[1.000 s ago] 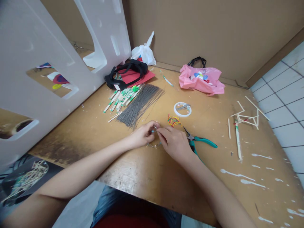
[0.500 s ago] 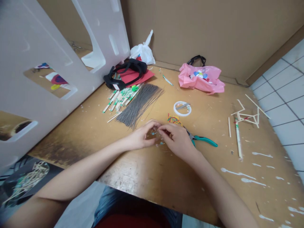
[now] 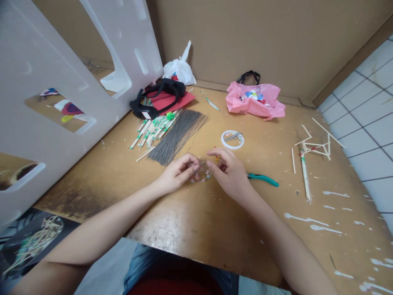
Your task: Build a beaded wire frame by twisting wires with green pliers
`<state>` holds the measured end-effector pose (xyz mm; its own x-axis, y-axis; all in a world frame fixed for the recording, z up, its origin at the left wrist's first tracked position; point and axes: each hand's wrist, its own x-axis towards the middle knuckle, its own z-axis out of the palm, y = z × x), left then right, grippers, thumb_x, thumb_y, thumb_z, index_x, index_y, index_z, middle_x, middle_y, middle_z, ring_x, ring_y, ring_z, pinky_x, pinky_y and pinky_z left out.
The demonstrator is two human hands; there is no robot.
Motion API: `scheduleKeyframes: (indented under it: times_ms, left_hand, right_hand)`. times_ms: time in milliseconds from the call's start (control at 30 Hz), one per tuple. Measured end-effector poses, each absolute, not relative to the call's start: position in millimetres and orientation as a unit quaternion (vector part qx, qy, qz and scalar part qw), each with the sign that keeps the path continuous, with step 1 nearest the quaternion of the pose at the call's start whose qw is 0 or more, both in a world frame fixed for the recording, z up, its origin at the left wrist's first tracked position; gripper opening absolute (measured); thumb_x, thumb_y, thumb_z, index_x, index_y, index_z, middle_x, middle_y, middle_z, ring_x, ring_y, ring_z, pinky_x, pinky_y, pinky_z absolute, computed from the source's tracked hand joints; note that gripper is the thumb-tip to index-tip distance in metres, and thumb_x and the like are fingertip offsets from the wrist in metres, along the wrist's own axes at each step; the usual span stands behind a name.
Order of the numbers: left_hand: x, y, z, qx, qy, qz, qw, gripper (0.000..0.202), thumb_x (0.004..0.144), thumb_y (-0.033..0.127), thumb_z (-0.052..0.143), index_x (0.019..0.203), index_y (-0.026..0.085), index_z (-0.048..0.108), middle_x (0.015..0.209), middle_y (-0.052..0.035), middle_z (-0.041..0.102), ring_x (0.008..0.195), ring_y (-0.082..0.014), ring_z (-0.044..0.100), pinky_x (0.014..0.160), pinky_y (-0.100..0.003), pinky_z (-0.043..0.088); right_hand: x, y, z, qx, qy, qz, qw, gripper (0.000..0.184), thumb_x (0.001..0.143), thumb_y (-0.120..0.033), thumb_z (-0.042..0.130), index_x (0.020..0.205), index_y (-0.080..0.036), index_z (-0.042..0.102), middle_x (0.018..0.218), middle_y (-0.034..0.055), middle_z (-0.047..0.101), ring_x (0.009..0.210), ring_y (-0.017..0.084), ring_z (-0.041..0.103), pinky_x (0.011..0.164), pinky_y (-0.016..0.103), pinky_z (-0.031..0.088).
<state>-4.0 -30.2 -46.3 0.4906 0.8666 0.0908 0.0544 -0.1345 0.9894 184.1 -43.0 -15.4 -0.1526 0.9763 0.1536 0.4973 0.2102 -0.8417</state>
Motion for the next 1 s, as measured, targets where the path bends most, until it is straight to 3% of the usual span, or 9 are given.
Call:
scheduleKeyframes:
  times_ms: [133,300,533,733,933,1000]
  left_hand:
    - [-6,-27,-44,0.615,0.342,0.408,0.581,0.030,0.085,0.045,0.054,0.086,0.016,0.047,0.063,0.0008,0.060,0.051,-0.0082,0.054,0.051,-0.020,0.045]
    - [-7,-23,-42,0.573,0.324,0.459,0.597,0.034,0.082,0.047,0.059,0.086,0.015,0.048,0.066,-0.0003,0.061,0.056,-0.0091,0.058,0.051,-0.020,0.048]
    - [-7,-24,-40,0.558,0.316,0.468,0.608,0.033,0.082,0.046,0.060,0.086,0.016,0.047,0.069,-0.0002,0.061,0.060,-0.0099,0.061,0.054,-0.022,0.052]
    - [-6,-25,-43,0.576,0.327,0.472,0.581,0.030,0.084,0.044,0.058,0.086,0.016,0.048,0.076,-0.0011,0.060,0.069,-0.0111,0.062,0.064,-0.024,0.051]
    - [-9,-21,-43,0.701,0.347,0.502,0.369,0.011,0.084,0.025,0.057,0.080,0.015,0.057,0.089,-0.0056,0.059,0.089,-0.0144,0.056,0.083,-0.030,0.045]
    - [-10,-20,-41,0.717,0.352,0.503,0.328,0.008,0.083,0.021,0.057,0.077,0.015,0.058,0.087,-0.0054,0.058,0.087,-0.0144,0.055,0.081,-0.029,0.044]
  right_hand:
    - [192,-34,-19,-0.549,-0.633,0.394,0.378,0.039,0.076,-0.039,0.064,0.111,-0.021,0.059,0.107,0.0083,0.063,0.084,0.017,0.059,0.077,0.034,0.046]
    - [193,-27,-31,-0.464,-0.576,0.600,0.305,0.029,0.071,-0.040,0.069,0.092,-0.020,0.065,0.100,0.0043,0.067,0.096,0.020,0.060,0.091,0.038,0.041]
    - [189,-30,-32,-0.458,-0.501,0.655,0.333,0.022,0.070,-0.034,0.072,0.083,-0.021,0.060,0.078,-0.0004,0.069,0.075,0.015,0.062,0.080,0.034,0.043]
    - [189,-28,-31,-0.455,-0.513,0.642,0.344,0.019,0.071,-0.032,0.070,0.080,-0.020,0.058,0.071,-0.0013,0.068,0.070,0.013,0.062,0.076,0.031,0.043]
    - [188,-30,-29,-0.480,-0.521,0.609,0.357,0.020,0.070,-0.034,0.069,0.077,-0.020,0.057,0.063,-0.0030,0.063,0.060,0.011,0.055,0.066,0.028,0.042]
    - [186,-31,-27,-0.490,-0.527,0.597,0.354,0.022,0.068,-0.035,0.069,0.076,-0.019,0.056,0.061,-0.0039,0.059,0.058,0.011,0.052,0.063,0.027,0.041]
